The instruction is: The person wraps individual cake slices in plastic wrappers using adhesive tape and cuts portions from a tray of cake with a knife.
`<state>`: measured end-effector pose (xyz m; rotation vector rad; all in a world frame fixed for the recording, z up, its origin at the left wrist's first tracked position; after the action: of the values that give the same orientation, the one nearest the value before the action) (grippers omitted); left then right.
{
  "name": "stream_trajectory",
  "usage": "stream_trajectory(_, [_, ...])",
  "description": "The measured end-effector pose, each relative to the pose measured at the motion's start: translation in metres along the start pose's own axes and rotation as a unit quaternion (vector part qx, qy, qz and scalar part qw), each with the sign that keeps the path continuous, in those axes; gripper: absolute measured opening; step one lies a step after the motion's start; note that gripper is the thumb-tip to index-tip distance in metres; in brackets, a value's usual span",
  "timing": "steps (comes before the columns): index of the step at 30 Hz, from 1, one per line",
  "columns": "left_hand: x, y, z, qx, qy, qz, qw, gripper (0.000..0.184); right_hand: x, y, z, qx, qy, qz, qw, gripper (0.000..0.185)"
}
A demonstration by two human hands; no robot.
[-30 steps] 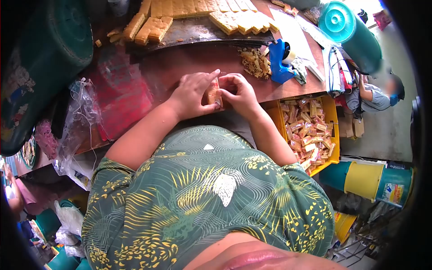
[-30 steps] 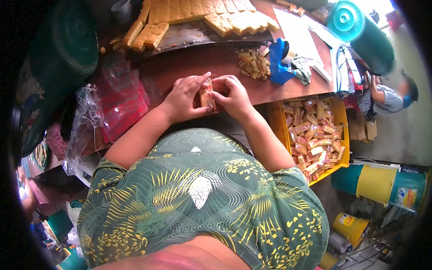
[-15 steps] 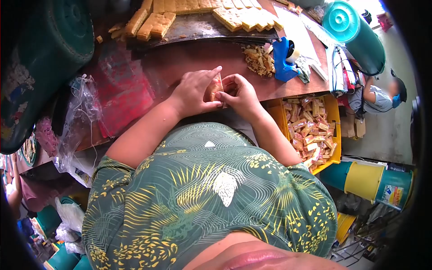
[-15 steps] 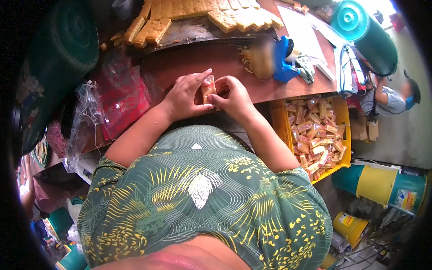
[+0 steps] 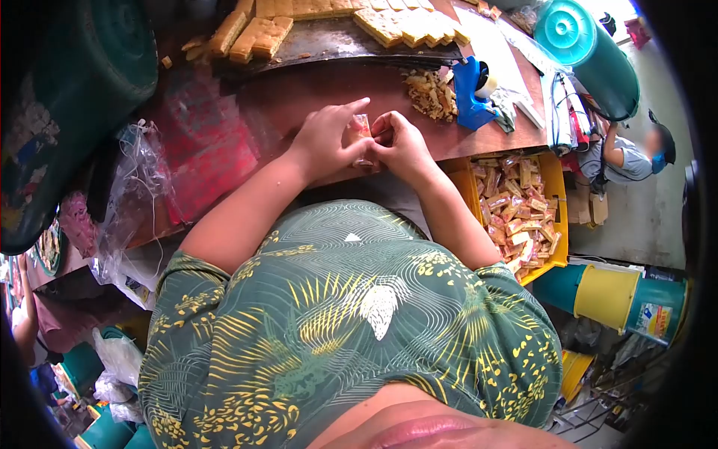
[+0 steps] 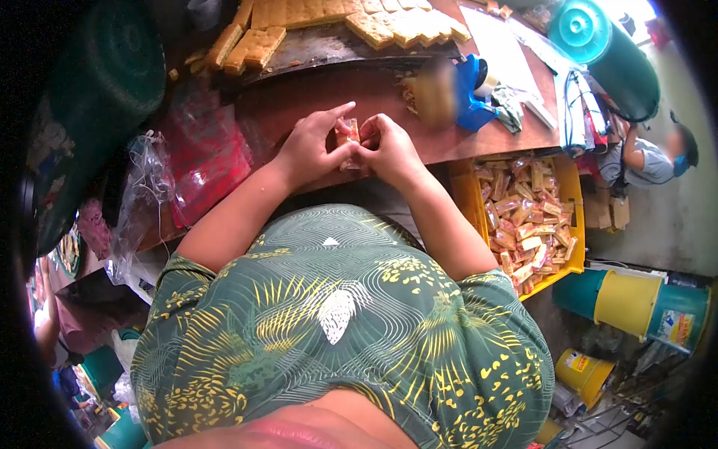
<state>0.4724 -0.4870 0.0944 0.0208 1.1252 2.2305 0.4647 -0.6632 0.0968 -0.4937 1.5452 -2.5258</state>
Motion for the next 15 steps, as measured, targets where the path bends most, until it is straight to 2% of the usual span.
stream_trajectory(1, [-0.006,-0.002,0.000,0.021,-0.004,0.024,0.999,0.073,-0.003,0.003,-0.001,0.011,0.004,0.010,1.000,0.034])
stream_trajectory(2, [-0.011,-0.002,0.000,0.042,0.011,0.044,0.998,0.060,-0.004,0.004,-0.001,0.022,0.008,0.019,1.000,0.034])
stream_trajectory(5, [-0.020,-0.007,0.000,0.106,0.009,0.101,0.989,0.057,-0.001,0.001,0.000,0.036,0.002,0.010,0.999,0.033])
stream_trajectory(6, [-0.020,-0.012,-0.001,0.077,0.054,0.089,0.991,0.053,0.001,0.002,-0.001,0.017,0.001,0.009,1.000,0.033])
stream_trajectory(9, [-0.017,-0.017,-0.003,0.068,0.076,0.041,0.994,0.051,0.000,0.005,-0.002,-0.012,0.008,0.019,1.000,0.035])
stream_trajectory(10, [-0.015,-0.016,-0.003,0.080,0.010,0.028,0.996,0.052,-0.001,0.008,-0.003,-0.002,0.014,0.028,0.999,0.036])
stream_trajectory(12, [0.002,0.002,0.000,-0.057,-0.003,-0.034,0.998,0.059,-0.003,0.015,-0.002,-0.032,0.003,0.022,0.999,0.037])
stream_trajectory(13, [0.010,0.009,-0.001,-0.125,-0.011,-0.065,0.990,0.064,0.003,0.001,0.001,0.007,0.006,0.011,1.000,0.035])
stream_trajectory(14, [0.013,0.003,-0.006,-0.118,-0.041,-0.036,0.992,0.077,0.004,0.003,0.001,-0.024,-0.009,0.014,1.000,0.036])
stream_trajectory(15, [0.014,0.003,-0.008,-0.114,-0.043,-0.034,0.992,0.076,0.005,0.005,0.001,-0.055,-0.025,0.018,0.998,0.036])
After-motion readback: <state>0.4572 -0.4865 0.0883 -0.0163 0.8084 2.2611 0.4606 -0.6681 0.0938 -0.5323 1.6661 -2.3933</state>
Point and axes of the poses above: each hand's wrist, its own x-axis away from the middle knuckle, its own z-axis out of the back of the hand, y = z × x, the point moved 5 cm from there along -x, towards the middle knuckle, and after that the axes turned 8 degrees about -y, right-handed, at the moved point
